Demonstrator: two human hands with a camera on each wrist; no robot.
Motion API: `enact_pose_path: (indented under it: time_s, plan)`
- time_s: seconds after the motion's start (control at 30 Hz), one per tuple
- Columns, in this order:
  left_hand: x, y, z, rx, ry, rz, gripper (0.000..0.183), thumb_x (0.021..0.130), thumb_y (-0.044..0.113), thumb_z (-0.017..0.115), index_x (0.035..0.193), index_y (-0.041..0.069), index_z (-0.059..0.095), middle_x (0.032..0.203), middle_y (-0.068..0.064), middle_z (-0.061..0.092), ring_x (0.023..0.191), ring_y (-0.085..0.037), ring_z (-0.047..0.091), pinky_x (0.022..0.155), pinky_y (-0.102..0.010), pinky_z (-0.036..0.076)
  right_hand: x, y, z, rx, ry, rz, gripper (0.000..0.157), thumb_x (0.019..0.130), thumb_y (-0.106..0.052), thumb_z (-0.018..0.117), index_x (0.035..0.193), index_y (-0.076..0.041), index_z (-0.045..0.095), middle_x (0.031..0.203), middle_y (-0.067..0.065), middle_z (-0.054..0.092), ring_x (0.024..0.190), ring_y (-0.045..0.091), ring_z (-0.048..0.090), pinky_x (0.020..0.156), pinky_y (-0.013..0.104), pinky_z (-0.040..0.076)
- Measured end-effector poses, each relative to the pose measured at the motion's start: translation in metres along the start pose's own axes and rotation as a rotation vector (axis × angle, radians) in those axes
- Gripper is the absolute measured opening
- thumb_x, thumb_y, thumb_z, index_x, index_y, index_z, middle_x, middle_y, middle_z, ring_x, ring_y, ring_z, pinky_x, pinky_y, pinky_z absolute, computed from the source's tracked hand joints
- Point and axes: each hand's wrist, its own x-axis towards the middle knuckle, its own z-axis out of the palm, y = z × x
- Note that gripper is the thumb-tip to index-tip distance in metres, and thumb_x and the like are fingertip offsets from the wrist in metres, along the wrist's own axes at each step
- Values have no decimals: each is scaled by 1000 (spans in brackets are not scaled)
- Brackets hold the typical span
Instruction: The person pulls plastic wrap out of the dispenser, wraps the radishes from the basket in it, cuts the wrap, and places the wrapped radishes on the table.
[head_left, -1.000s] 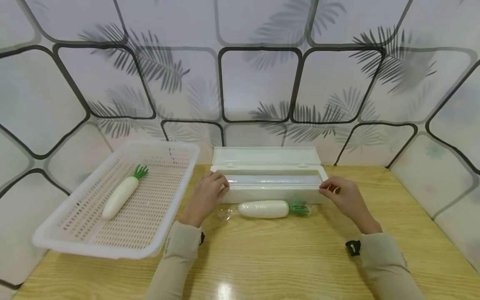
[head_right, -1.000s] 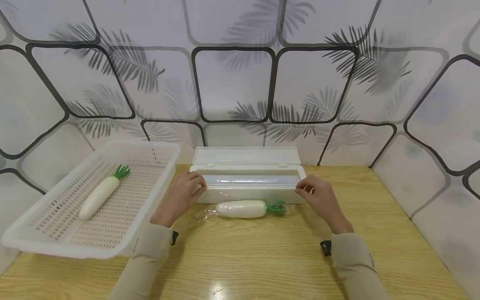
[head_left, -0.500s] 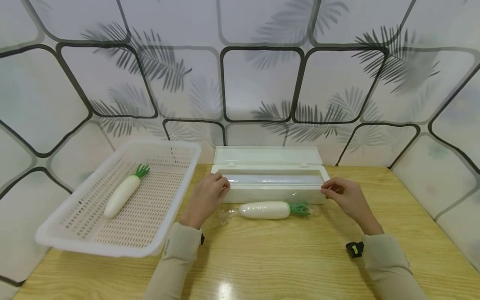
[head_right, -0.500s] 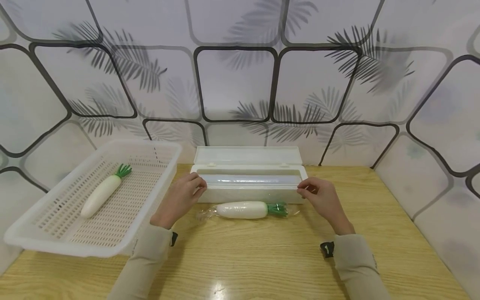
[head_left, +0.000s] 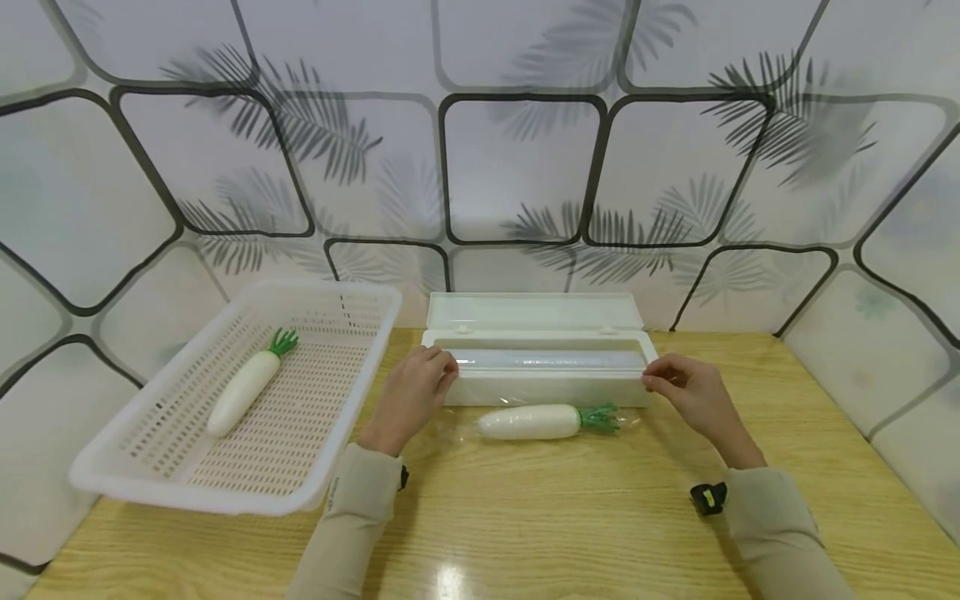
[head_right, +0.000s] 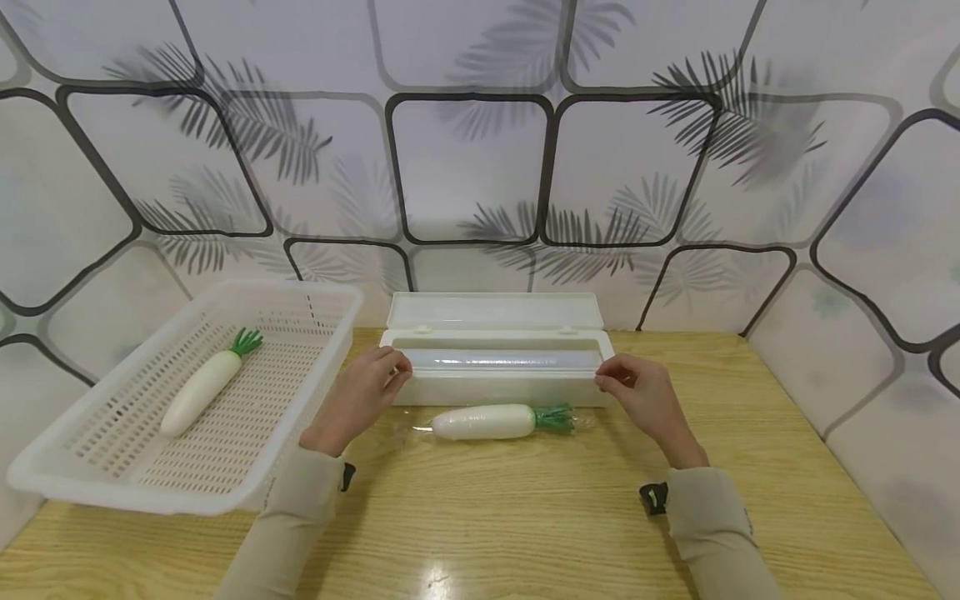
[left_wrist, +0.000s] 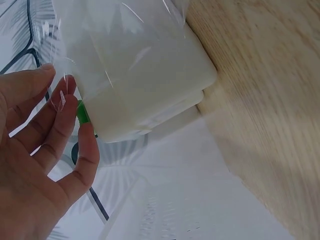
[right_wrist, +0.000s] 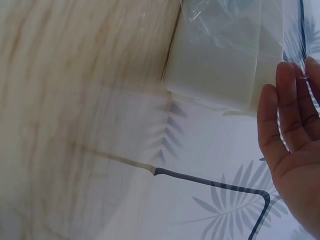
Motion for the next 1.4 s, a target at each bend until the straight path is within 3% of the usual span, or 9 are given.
enact_pose_path:
  time_s: [0.4,0.9,1.23,1.4]
  plan:
    - [-6,2,-4,62,3,54,8,85,-1,78,85,3,71,82,-5,66,73,-22,59,63,-33,52,-2,-5,-4,4,-72,1,4,89,9,70,93,7,70,85,4,70,76,1,61,66,15,52]
    - [-24,12,-12,109,6,154,13,83,-1,81,82,6,70,81,-2,64,73,-22,60,57,-31,48,-14,3,-12,65,-149,-44,13,86,16,69,95,6,71,90,1,71,80,1,63,68,15,52]
    - [-34,20,-16,108,-31,227,18,79,1,85,85,8,70,88,-2,67,80,-20,61,64,-32,50,-19,10,-16,77,-206,-87,22,84,19,69,93,-1,72,91,6,71,83,3,64,69,19,53]
    - [-40,21,-16,131,-80,242,18,79,3,85,86,9,70,89,-2,67,82,-19,59,66,-31,49,-20,10,-16,98,-234,-121,25,83,19,70,91,-5,72,94,1,71,83,3,65,69,21,55]
